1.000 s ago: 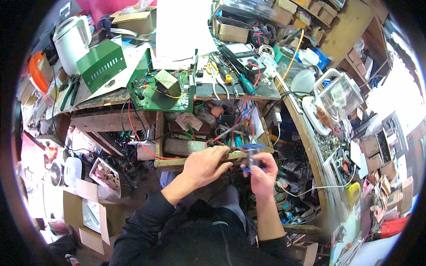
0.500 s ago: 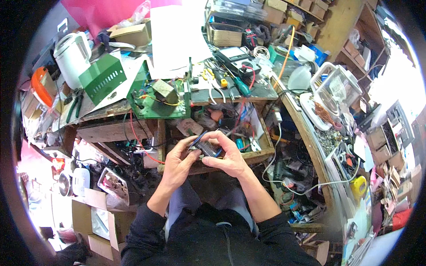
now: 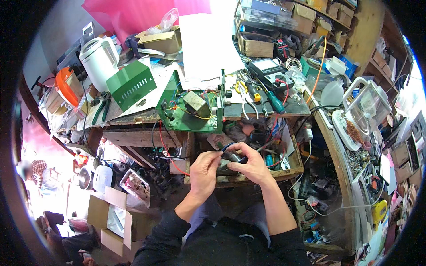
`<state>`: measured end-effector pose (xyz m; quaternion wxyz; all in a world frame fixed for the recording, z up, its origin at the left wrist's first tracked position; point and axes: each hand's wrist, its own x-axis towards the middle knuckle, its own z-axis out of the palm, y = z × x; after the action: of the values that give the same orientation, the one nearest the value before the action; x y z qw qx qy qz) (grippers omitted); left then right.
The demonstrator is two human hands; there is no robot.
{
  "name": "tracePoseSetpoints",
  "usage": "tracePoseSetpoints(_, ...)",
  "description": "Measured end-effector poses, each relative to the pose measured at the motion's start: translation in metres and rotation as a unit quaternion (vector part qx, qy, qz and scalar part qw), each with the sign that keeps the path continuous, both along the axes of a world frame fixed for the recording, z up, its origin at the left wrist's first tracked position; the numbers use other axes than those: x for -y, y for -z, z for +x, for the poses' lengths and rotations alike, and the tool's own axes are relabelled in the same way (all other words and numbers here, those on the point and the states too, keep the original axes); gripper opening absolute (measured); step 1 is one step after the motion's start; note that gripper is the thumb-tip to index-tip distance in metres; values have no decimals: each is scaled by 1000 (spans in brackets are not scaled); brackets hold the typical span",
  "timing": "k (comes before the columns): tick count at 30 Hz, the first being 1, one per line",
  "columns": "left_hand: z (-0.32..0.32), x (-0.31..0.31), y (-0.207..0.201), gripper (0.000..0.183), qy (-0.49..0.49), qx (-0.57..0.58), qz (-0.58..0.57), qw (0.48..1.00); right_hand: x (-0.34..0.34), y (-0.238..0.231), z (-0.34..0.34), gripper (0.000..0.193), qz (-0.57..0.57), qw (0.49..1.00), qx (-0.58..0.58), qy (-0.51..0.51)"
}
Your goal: The person works at a cluttered electronics workbench, handling a green circuit board and connecting wires. They use a soldering iron to solder components and wires to the board, then set the soldering iron down and continue adjusting connections by hand.
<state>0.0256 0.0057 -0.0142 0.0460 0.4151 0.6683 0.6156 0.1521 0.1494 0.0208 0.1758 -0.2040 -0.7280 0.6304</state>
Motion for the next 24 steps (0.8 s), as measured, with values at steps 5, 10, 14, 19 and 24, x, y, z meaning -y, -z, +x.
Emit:
tracePoseSetpoints(5,5,0,-3,29,3,27,7,1000,0,-3,2,50,11,1000,-4,-8)
tracePoseSetpoints(10,5,8,0,21,14,-77,42,996,-4,5,1,50,-83,992,-79,48)
tracePoseSetpoints(14,4,15,-3,18,93,-181,20,979,-6,11,0,49,-85,975,-149,139)
tracePoseSetpoints(19,8,15,-3,22,133,-308,12,942,-9,15,1,49,-153,941,-236,189)
tracePoseSetpoints(24,0,16,1,20,141,-199,31,969,-13,13,0,45,-186,936,-205,215)
